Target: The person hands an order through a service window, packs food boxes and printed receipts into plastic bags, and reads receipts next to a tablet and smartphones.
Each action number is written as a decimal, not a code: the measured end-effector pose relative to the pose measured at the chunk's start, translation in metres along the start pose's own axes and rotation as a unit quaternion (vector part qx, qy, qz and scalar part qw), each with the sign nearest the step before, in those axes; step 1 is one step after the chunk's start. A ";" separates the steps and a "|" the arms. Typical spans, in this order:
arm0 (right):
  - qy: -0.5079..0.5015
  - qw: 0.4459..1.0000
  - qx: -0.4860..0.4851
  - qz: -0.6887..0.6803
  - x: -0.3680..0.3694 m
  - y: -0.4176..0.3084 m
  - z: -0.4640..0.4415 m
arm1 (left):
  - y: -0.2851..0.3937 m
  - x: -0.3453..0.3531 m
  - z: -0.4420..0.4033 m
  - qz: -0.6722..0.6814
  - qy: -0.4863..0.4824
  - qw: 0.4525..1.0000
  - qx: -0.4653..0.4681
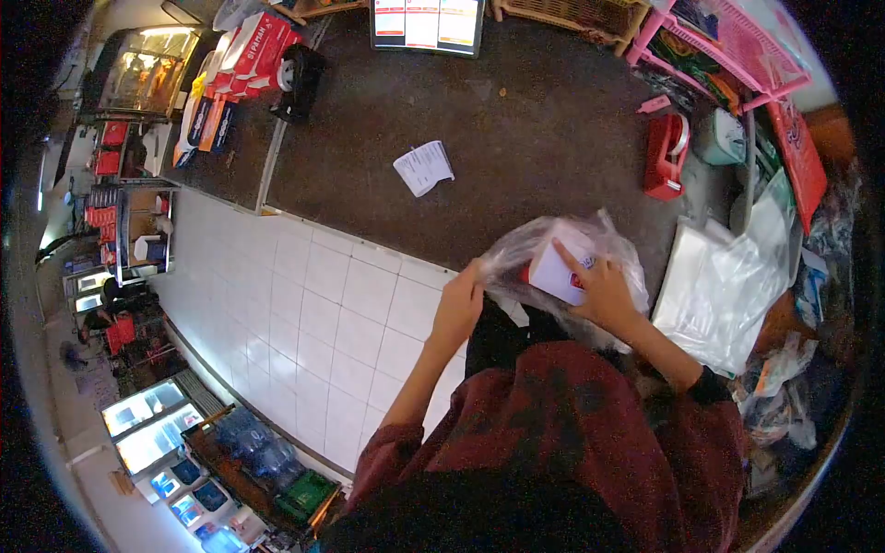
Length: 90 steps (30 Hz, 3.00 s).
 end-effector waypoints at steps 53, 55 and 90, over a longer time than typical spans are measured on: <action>0.510 0.762 0.271 -0.292 -0.164 0.324 0.108 | -0.044 -0.008 -0.177 -0.100 -0.055 0.992 -0.060; 0.401 0.785 0.224 -0.416 -0.157 0.285 0.089 | -0.023 0.006 -0.182 -0.007 -0.074 0.995 -0.065; 0.112 0.850 0.021 -0.514 -0.073 0.125 -0.028 | 0.113 0.127 -0.225 0.676 -0.075 0.734 0.001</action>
Point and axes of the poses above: each hand's wrist, its own z-axis away from the middle knuckle, its own x-axis out of the palm, y = z × x, the point moved 3 cm from there along -z, towards the middle knuckle, and after that the axes turned 11 degrees about x, right-handed, at the moved point
